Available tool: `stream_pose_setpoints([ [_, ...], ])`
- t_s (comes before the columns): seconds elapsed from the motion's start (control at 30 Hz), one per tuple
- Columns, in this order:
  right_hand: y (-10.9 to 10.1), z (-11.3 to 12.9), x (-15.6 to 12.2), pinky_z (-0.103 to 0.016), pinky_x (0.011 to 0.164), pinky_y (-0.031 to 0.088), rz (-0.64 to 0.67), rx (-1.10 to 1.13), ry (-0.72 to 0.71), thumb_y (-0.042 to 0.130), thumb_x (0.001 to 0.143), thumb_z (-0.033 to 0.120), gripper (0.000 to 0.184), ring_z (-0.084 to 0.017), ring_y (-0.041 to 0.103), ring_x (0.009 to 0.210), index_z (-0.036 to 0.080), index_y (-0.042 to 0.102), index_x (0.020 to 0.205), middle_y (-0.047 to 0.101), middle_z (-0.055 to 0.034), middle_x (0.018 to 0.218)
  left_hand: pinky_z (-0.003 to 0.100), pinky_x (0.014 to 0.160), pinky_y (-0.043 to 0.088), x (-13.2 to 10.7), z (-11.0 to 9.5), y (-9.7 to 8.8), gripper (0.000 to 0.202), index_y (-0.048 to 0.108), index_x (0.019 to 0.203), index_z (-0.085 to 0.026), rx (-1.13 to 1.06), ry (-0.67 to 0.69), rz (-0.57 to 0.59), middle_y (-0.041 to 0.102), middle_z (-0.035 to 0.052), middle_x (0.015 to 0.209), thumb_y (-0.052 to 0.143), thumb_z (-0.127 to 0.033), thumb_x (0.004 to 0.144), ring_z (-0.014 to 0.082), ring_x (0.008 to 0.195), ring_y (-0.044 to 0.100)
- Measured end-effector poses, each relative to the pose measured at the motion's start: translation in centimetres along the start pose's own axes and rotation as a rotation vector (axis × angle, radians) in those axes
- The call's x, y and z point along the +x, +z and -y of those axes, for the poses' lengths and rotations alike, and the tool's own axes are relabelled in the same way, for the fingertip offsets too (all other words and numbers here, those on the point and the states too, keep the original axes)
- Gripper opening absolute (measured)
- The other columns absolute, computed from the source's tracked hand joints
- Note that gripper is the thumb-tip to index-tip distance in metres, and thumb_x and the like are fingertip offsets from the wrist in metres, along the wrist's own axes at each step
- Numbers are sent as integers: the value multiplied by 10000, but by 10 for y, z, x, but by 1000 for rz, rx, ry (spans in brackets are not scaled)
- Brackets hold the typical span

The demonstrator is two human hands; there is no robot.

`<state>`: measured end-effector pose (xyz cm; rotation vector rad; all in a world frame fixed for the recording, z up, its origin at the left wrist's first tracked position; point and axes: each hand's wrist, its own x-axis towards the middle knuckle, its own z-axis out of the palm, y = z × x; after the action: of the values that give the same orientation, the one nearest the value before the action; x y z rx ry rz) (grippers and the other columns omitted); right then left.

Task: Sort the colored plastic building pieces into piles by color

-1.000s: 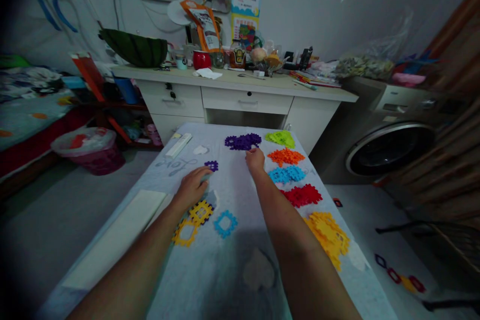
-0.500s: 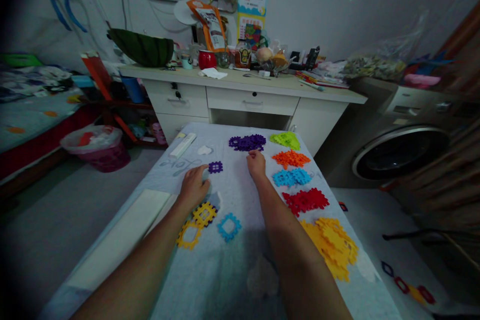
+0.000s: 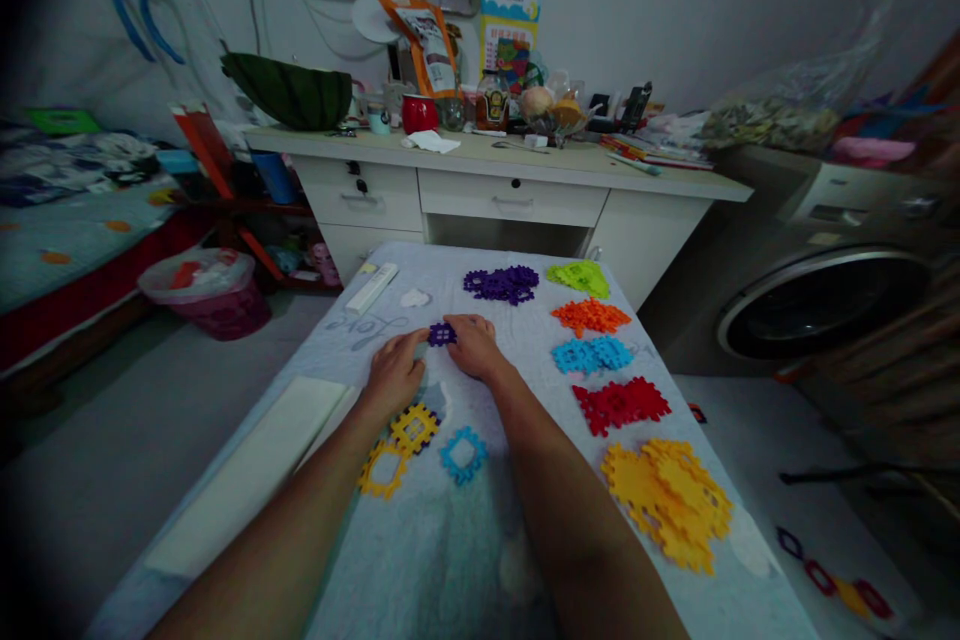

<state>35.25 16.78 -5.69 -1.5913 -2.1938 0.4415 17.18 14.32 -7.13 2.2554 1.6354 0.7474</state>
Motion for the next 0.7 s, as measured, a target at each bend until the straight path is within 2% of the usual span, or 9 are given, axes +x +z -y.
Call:
stream_pose_setpoints([
  [0.17,-2,-15,-1,-377,980,409,-199,86,37,660,797,244,366,-223,542,1048,154,636,1151,626,-98,1141,464,1110,352,0,1,1,501,521,1334,-212,1,-12,-13,607,98,1360,499,-195,833,287,1310,484],
  [0.27,-7,-29,3,-319,881,457,-372,170,106,662,764,220,188,-179,561,893,172,646,945,608,-56,1008,464,1107,358,1,2,2,508,522,1330,-211,1,-29,-23,610,113,1348,524,-214,822,289,1308,491],
  [0.37,-19,-44,15,-307,835,475,-522,225,221,643,741,213,102,-160,562,799,182,631,838,599,-48,981,473,1105,359,2,3,2,507,521,1328,-206,6,-37,-12,613,119,1339,531,-226,821,295,1306,493],
  [0.47,-36,-59,35,-321,886,470,-604,226,352,645,715,213,71,-177,575,831,182,635,779,622,-56,937,477,1100,361,2,3,2,505,518,1328,-201,4,-38,-7,610,122,1342,534,-229,824,297,1304,494],
  [0.6,-53,-76,62,-358,967,442,-647,239,526,628,689,196,58,-214,589,925,186,651,740,656,-56,862,475,1101,355,2,2,2,497,523,1320,-227,-12,-38,-15,613,105,1346,545,-221,824,284,1306,492],
  [0.7,-55,-83,71,-372,971,446,-670,263,568,604,669,164,126,-222,597,945,174,666,779,665,-62,870,478,1104,347,2,3,2,489,530,1314,-234,-16,-40,-16,619,99,1337,544,-218,825,281,1308,489],
])
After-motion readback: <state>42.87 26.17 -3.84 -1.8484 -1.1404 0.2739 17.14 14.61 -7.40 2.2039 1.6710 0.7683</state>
